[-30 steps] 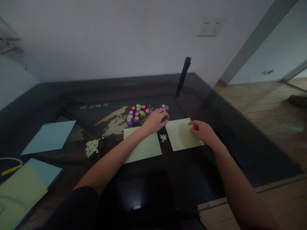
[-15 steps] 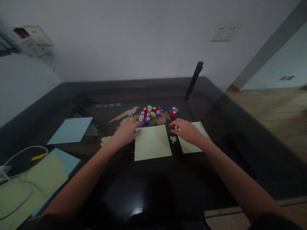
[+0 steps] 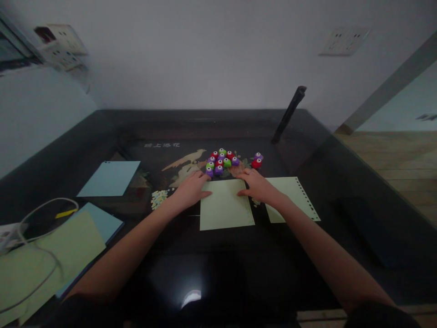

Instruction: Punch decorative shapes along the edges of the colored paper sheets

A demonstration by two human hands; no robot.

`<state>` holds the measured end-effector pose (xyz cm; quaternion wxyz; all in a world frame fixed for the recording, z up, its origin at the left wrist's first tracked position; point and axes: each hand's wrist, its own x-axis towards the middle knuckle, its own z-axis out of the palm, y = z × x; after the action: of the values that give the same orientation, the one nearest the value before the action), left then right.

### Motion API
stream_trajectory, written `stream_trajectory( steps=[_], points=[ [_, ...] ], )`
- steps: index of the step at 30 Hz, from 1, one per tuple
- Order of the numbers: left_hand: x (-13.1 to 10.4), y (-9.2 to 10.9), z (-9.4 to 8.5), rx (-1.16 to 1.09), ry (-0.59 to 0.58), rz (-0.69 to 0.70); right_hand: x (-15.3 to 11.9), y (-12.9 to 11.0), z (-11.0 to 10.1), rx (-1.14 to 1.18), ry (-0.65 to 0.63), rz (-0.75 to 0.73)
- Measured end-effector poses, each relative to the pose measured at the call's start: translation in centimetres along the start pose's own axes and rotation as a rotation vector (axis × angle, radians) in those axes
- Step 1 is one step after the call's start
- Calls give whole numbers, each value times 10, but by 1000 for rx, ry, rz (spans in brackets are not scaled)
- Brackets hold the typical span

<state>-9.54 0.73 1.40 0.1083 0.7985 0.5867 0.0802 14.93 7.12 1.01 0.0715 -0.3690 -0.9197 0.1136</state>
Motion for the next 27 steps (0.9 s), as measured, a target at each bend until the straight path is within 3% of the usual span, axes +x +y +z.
stream_trajectory(
  steps=[11,18,27],
  points=[
    [0,-4,0,-82,-15,22,-6,-3,2,72,20,2],
    [4,-5,-6,-150,12,38,-4,-5,1,219,162,112],
    [3,0,-13,-57,23,-68,-2,-8,2,243,222,142]
  ],
)
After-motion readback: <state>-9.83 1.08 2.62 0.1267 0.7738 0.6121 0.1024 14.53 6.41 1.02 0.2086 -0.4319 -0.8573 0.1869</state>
